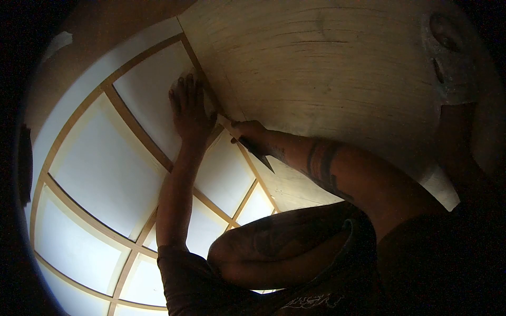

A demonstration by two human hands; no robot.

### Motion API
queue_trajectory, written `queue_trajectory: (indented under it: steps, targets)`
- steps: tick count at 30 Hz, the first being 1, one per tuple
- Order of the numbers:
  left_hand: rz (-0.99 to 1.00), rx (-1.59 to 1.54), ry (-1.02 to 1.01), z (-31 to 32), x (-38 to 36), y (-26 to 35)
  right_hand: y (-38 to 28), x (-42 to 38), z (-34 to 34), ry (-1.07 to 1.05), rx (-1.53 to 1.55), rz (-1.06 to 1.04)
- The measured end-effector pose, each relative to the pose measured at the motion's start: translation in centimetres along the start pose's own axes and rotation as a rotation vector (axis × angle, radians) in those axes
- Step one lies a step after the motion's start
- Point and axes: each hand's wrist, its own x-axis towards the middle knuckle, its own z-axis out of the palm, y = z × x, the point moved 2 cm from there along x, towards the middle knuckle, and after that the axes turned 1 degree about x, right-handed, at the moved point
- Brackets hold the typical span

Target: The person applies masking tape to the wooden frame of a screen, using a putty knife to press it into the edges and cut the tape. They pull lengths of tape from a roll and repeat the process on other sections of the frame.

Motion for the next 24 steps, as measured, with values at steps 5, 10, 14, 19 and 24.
queue_trajectory:
  steps: [5, 10, 14, 19, 24]
  targets:
    - [0.023, -0.058, 0.005, -0.2, -0.7, -0.1, 0.1, 0.6, -0.5, -0.020, -0.026, 0.001]
    - [0.007, -0.045, 0.007, 0.2, -1.2, 0.1, -1.9, -1.8, 0.7, -0.007, -0.211, -0.032]
    - [-0.011, -0.053, -0.021, 0.0, -1.2, 0.3, -1.7, -0.9, 0.6, 0.002, -0.140, -0.017]
    - [-0.021, -0.075, 0.004, 0.0, -1.2, 0.6, -4.5, -3.8, 1.8, 0.013, -0.191, 0.018]
    - [-0.025, -0.122, 0.084, 0.2, -1.3, 0.8, -4.5, -3.8, 1.9, 0.017, -0.167, -0.009]
